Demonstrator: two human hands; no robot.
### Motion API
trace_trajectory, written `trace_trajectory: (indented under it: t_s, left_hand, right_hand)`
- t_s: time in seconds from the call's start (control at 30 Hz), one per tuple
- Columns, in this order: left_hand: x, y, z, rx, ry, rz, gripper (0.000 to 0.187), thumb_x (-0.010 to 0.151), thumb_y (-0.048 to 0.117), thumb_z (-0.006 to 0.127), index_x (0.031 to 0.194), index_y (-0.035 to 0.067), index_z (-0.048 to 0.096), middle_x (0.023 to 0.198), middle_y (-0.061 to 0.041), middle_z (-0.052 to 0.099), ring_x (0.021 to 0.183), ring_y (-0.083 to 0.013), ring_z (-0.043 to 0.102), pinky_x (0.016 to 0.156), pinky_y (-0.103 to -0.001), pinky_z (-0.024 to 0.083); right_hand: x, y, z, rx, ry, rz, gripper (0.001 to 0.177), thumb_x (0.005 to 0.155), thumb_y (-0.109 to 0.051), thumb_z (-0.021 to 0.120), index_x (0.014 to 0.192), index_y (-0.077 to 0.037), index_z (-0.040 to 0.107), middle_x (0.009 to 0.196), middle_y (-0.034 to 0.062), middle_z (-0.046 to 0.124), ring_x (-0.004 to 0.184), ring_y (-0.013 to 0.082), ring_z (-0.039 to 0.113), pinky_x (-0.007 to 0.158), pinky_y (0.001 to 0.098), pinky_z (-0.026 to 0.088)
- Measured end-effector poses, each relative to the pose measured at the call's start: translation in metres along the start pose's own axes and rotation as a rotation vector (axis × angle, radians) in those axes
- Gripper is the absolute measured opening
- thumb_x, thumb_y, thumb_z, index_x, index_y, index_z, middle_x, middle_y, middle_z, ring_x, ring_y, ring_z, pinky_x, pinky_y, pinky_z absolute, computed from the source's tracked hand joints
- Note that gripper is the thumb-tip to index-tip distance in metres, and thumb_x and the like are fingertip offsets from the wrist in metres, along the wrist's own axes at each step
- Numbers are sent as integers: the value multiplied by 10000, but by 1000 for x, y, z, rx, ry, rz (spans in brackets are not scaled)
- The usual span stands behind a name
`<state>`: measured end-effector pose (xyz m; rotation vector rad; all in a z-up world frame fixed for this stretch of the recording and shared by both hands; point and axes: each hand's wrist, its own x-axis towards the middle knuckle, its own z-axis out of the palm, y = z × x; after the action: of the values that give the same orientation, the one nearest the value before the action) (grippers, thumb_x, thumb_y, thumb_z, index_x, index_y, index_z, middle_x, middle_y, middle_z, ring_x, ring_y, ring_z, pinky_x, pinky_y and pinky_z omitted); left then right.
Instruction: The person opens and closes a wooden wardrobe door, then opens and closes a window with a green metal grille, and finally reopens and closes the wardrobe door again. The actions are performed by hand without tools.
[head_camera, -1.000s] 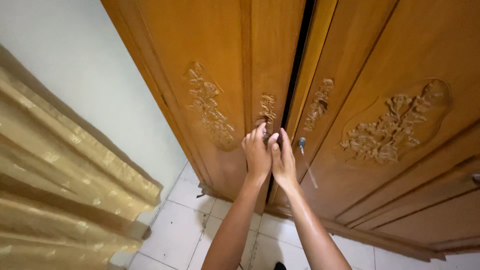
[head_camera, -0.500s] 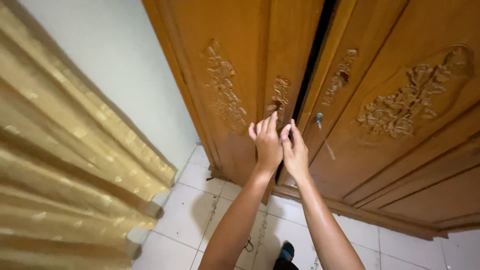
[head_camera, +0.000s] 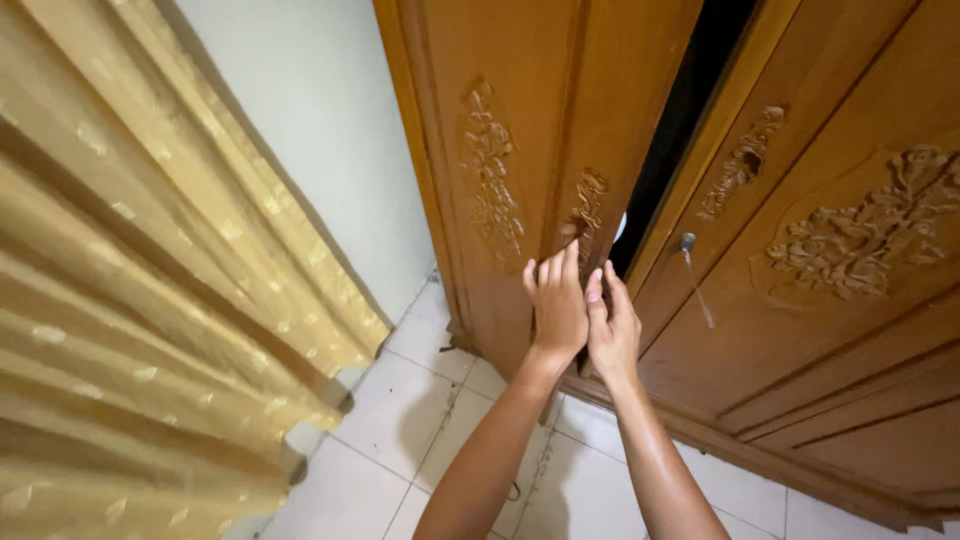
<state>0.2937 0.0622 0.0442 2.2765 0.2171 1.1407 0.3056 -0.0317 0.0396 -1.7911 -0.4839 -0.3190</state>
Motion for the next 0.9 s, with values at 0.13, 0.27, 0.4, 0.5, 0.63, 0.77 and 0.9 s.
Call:
trace_trajectory:
  t_s: [0.13,0.27,0.4,0.5,0.63,0.77,0.9]
  left_hand:
    - [-6,-4,-14,49,-32,-15,604,1037,342,515,1519,-13,433,1397,-183,579,1352,-340,496,1212,-600,159]
    - [-15,-9,-31,89,-22,-7,615,1027,327,569,1522,-8,426,1410,-174,576,1341,-322,507,1223,-593,165]
    - [-28,-11,-43,109,59,28,641,999,308,630,1518,-3,420,1391,-175,575,1339,-331,509,1227,-577,185]
    - [-33,-15,-50,102,67,-29,647,977,280,646,1518,7,421,1404,-178,574,1345,-342,505,1229,-556,208]
    - [-39,-17,-68,105,99,-68,686,921,227,672,1515,-1,416,1402,-195,562,1344,-366,489,1219,-551,218]
    - [-45,-23,-85,220,75,-116,696,905,186,688,1513,-6,410,1393,-215,547,1356,-380,474,1208,-550,231]
    - [-49,-28,-101,174,200,-129,707,831,102,694,1486,20,440,1373,-189,565,1308,-381,503,1188,-532,277]
  right_hand:
    - [-14,-11,4,-9,1,-56,520,1036,-334,567,1454,-24,560,1433,221,614,1324,333,605,1081,397,463]
    - [-27,-20,10,5,3,-91,471,1055,-317,586,1414,-13,590,1388,219,643,1279,315,638,1053,384,489]
    - [-32,-15,20,55,-30,-8,460,1022,-326,604,1363,-19,635,1278,192,715,1145,262,702,993,362,526]
    - [-42,-4,24,170,-81,-16,446,1033,-315,603,1343,4,631,1215,182,743,1132,244,703,997,356,524]
    - [-45,-5,37,156,-162,27,469,1009,-317,600,1348,5,629,1221,188,737,1126,256,707,983,362,523]
    - [-52,-13,46,165,-232,11,481,1025,-329,565,1368,5,614,1256,201,722,1167,275,702,993,364,522]
    - [-59,-26,55,201,-319,-112,463,1048,-321,541,1374,2,603,1269,214,721,1197,278,705,993,354,538]
